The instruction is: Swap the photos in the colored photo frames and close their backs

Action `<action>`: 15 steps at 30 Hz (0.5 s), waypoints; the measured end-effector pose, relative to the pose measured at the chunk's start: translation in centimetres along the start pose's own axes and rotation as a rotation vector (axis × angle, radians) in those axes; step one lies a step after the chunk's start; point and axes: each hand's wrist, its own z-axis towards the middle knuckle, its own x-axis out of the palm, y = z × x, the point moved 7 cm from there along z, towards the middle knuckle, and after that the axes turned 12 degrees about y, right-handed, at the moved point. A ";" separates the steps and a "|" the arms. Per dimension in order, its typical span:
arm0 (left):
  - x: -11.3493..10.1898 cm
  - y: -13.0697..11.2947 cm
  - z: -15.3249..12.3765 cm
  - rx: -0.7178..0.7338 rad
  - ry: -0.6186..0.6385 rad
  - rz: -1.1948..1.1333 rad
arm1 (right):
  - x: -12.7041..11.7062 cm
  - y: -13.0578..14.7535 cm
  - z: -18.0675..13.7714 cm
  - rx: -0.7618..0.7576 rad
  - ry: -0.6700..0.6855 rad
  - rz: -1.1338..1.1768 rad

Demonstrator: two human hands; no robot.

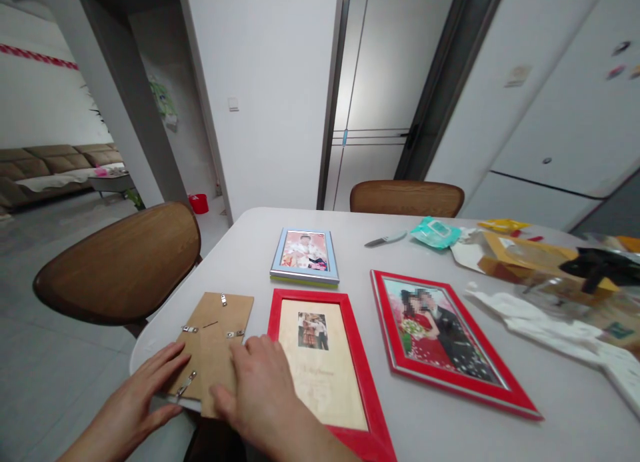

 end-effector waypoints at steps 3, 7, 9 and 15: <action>-0.1 0.4 0.2 0.021 -0.058 -0.023 | 2.5 2.2 1.4 -0.010 0.003 0.003; -1.0 0.0 0.3 0.057 -0.140 -0.046 | 3.0 2.2 1.6 -0.034 0.005 0.137; -1.8 -1.1 0.4 0.089 -0.175 -0.062 | 1.7 1.8 0.8 -0.056 -0.011 0.215; -2.4 -8.8 1.9 0.238 -0.221 -0.155 | -3.8 -2.0 -4.2 -0.065 -0.078 0.229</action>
